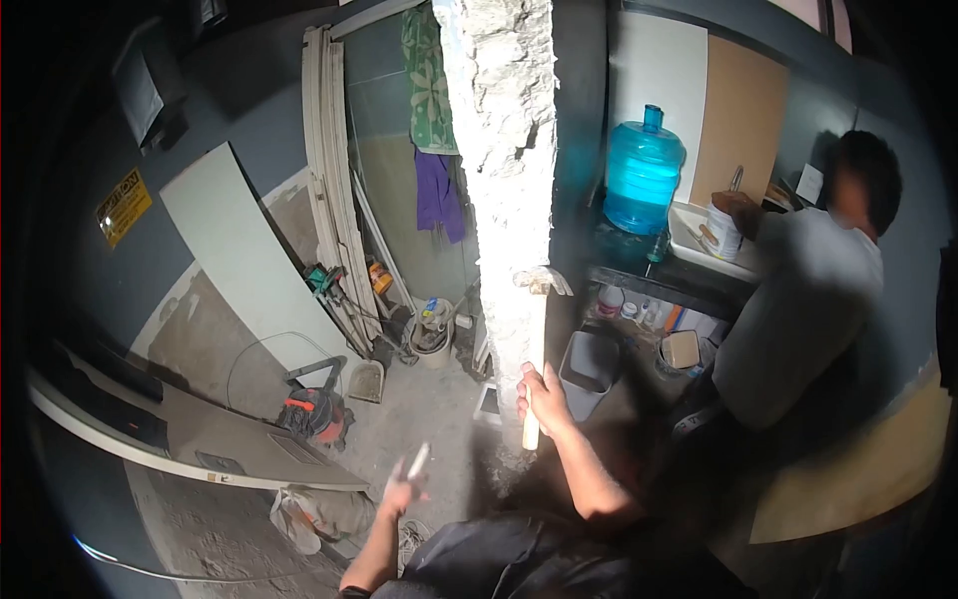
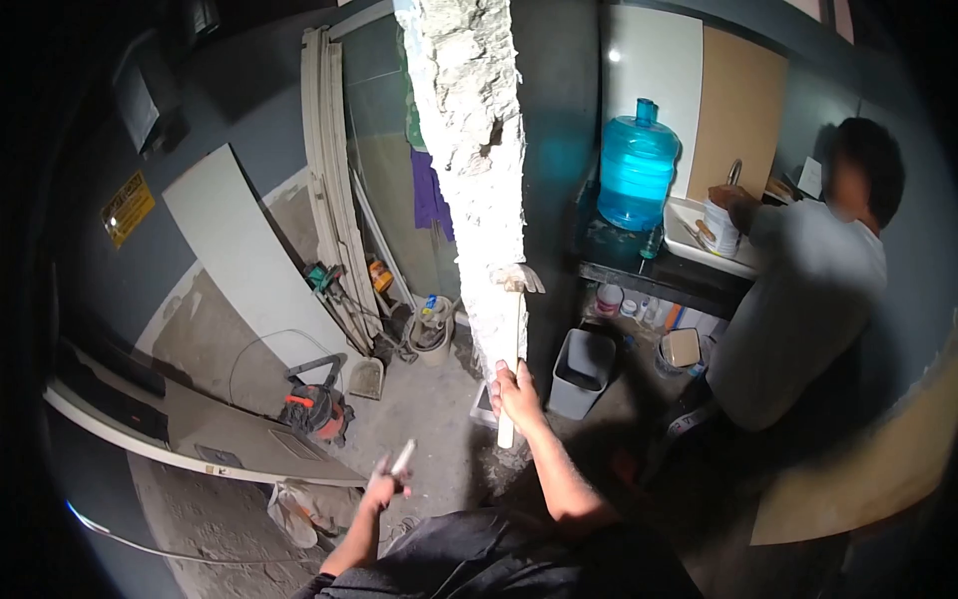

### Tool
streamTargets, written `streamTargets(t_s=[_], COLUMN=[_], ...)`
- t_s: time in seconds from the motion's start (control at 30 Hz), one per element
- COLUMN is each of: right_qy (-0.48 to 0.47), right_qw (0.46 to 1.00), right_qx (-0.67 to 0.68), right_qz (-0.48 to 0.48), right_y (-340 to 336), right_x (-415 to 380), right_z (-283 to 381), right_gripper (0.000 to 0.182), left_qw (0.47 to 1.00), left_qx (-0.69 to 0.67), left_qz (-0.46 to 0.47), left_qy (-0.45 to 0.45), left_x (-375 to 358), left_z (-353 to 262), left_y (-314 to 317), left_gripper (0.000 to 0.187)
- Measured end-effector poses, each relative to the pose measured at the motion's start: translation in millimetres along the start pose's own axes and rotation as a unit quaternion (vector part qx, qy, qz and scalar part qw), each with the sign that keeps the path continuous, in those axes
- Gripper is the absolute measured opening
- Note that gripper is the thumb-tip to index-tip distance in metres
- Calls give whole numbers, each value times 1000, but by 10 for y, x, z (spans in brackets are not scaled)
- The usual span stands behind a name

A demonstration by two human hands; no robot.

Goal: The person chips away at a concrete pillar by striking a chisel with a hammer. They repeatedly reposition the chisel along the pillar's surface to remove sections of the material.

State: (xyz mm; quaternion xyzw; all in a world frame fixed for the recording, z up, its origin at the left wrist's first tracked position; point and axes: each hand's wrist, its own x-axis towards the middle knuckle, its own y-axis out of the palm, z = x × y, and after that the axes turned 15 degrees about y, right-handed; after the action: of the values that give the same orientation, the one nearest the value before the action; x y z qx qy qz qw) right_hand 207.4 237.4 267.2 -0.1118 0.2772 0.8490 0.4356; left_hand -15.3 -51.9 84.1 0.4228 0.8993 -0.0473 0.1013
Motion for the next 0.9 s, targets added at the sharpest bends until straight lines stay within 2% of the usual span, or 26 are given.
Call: streamTargets(t_s=[0.07, 0.13, 0.2, 0.23, 0.3, 0.33, 0.4, 0.43, 0.47, 0.5, 0.53, 0.57, 0.6, 0.67, 0.73, 0.83, 0.9], right_qy=[35, 86, 109, 78, 50, 23, -54, -105, -154, -155, -204, -253, -253, -297, -288, -277, -270], right_qw=[996, 995, 993, 997, 996, 994, 987, 980, 971, 970, 966, 959, 958, 949, 953, 954, 954], right_qx=[72, 51, 27, -26, -59, -84, -122, -124, -125, -126, -95, -63, -66, -54, -43, -91, -106], right_qz=[47, 29, 31, -12, -37, -64, -91, -113, -136, -139, -126, -113, -116, -94, -84, -67, -68], right_y=[-5, -69, -157, -112, -95, -95, -86, -59, -26, 2, 12, 14, 0, -58, -142, -214, -202], right_x=[-6, -83, -146, -250, -382, -419, -428, -438, -449, -461, -482, -496, -506, -518, -542, -611, -691], right_z=[36, 131, 197, 241, 265, 254, 194, 177, 170, 192, 211, 228, 244, 293, 295, 282, 287], right_gripper=[18, 16, 19, 27, 31, 35, 38, 37, 36, 36, 35, 35, 35, 35, 42, 51, 51], left_qw=[993, 972, 969, 968, 974, 969, 956, 930, 930, 900, 865, 862, 859, 809, 786, 808, 803], left_qx=[-31, -144, -175, -181, -30, 21, 64, 95, 92, 129, 162, 166, 171, 224, 203, 212, 206], left_qz=[4, 54, 113, 110, 184, 180, 159, 128, 128, 93, 57, 74, 91, 82, 91, 122, 121], left_qy=[110, 176, 135, 138, 130, 167, 237, 330, 333, 405, 472, 473, 473, 538, 577, 536, 546], left_x=[111, 316, 323, 404, 566, 631, 753, 799, 825, 846, 860, 839, 856, 935, 1007, 1073, 1130], left_z=[-932, -1469, -2061, -2167, -2274, -2285, -2353, -2400, -2516, -2709, -2895, -3101, -3282, -3524, -3660, -3803, -3822], left_y=[373, 574, 756, 828, 948, 1034, 1183, 1267, 1347, 1425, 1500, 1552, 1590, 1647, 1734, 1839, 1923], left_gripper=[63, 52, 38, 38, 25, 15, 16, 17, 17, 20, 23, 25, 28, 32, 34, 37, 38])
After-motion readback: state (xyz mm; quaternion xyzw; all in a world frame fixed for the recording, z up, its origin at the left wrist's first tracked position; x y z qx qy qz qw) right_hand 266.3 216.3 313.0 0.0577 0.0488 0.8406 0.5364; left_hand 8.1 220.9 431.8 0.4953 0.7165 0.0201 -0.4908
